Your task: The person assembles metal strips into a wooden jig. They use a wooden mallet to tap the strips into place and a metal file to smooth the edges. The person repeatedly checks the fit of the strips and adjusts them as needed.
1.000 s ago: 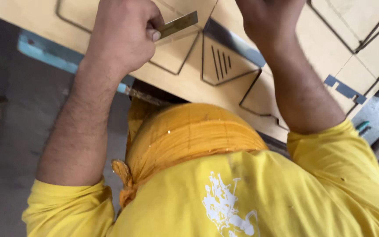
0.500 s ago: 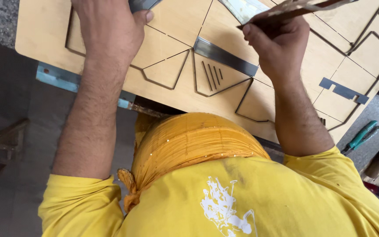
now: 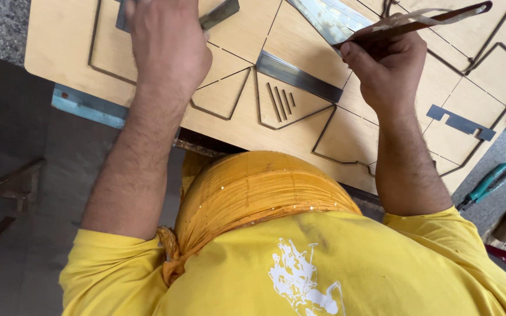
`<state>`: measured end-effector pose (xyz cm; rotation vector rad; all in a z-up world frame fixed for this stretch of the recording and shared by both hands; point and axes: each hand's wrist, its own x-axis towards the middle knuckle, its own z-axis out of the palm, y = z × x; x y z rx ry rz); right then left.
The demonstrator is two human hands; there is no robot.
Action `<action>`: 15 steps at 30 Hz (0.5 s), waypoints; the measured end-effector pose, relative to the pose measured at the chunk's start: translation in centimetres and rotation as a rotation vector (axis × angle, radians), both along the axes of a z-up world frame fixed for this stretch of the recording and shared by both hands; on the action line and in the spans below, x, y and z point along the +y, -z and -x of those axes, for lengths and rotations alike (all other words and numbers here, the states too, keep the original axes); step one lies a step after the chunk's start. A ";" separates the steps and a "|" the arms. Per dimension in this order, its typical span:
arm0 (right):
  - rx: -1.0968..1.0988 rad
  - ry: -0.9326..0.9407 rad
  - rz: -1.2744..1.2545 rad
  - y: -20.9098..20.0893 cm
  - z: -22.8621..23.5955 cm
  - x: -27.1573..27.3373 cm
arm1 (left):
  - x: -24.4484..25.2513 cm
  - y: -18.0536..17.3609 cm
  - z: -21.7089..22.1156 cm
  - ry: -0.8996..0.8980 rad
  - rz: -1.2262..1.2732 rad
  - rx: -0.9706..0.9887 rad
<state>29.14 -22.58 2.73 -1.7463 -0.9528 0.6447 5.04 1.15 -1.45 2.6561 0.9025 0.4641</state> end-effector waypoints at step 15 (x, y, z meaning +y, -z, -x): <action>-0.015 0.068 0.031 2.0 -1.8 -3.3 | -2.2 -1.5 3.0 -0.002 0.183 -0.137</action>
